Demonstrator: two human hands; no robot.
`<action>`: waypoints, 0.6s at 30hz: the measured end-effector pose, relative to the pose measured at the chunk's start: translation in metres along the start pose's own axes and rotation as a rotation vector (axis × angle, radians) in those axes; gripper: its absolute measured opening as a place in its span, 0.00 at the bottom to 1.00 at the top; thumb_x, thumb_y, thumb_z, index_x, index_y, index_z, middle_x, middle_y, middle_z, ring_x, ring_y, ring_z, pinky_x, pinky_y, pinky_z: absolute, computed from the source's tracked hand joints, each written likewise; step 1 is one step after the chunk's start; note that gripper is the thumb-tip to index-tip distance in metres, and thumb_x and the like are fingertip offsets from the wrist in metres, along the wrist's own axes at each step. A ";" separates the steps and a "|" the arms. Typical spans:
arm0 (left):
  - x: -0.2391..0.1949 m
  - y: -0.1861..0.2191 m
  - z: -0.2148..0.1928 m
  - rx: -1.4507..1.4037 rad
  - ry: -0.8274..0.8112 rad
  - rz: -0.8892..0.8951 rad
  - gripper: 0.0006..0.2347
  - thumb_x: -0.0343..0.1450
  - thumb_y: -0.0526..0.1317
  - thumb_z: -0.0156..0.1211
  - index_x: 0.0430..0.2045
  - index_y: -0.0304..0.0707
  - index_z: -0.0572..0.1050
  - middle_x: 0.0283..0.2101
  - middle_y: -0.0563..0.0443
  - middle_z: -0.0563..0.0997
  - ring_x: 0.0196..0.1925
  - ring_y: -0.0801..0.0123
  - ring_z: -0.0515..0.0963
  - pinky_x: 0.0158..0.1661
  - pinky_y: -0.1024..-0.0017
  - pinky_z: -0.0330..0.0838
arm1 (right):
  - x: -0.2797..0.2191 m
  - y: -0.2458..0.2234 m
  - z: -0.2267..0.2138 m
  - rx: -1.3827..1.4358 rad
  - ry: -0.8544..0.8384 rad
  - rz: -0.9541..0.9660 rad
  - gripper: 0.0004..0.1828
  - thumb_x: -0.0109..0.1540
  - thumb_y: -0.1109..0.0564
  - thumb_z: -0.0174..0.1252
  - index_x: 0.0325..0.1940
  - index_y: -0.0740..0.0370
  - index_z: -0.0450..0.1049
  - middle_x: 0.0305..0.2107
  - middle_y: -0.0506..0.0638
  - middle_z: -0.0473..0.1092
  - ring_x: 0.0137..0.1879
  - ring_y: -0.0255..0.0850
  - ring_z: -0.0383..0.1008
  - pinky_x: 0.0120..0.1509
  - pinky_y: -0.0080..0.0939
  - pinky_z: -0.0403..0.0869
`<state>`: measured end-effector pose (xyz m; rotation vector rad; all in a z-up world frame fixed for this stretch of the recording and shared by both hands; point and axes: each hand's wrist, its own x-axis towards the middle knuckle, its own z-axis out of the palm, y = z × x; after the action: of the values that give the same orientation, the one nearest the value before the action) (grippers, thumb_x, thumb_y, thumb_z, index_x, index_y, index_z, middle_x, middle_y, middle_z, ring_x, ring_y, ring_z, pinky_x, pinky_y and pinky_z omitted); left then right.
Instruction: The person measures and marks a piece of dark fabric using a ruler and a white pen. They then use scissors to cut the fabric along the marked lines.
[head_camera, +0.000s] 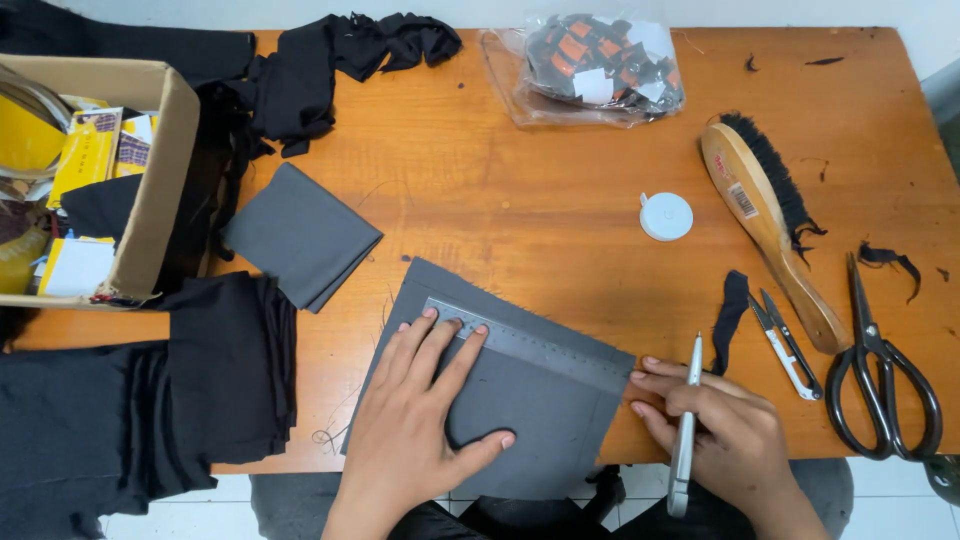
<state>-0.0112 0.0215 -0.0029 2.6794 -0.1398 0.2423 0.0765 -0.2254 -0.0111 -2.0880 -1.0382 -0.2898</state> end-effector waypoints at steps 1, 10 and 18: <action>0.001 0.000 -0.001 -0.001 -0.005 0.002 0.31 0.62 0.60 0.45 0.54 0.41 0.57 0.54 0.44 0.61 0.60 0.53 0.54 0.56 0.55 0.46 | 0.001 0.000 0.000 0.000 0.001 0.005 0.12 0.46 0.63 0.61 0.20 0.60 0.61 0.29 0.53 0.72 0.43 0.42 0.74 0.46 0.35 0.75; 0.003 0.003 0.001 0.012 0.014 -0.041 0.31 0.60 0.59 0.49 0.53 0.40 0.58 0.54 0.45 0.62 0.61 0.55 0.53 0.57 0.58 0.47 | 0.006 0.001 -0.001 -0.037 -0.026 -0.037 0.03 0.48 0.62 0.58 0.24 0.61 0.70 0.30 0.48 0.72 0.41 0.40 0.74 0.47 0.36 0.75; 0.002 0.004 -0.002 -0.054 0.033 -0.020 0.28 0.61 0.58 0.48 0.51 0.39 0.60 0.51 0.40 0.61 0.61 0.50 0.54 0.57 0.53 0.47 | 0.004 0.004 0.000 -0.063 -0.088 -0.027 0.04 0.50 0.63 0.56 0.20 0.58 0.68 0.32 0.48 0.72 0.45 0.39 0.72 0.50 0.36 0.73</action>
<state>-0.0097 0.0183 0.0010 2.6207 -0.1084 0.2723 0.0822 -0.2243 -0.0112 -2.1611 -1.1230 -0.2494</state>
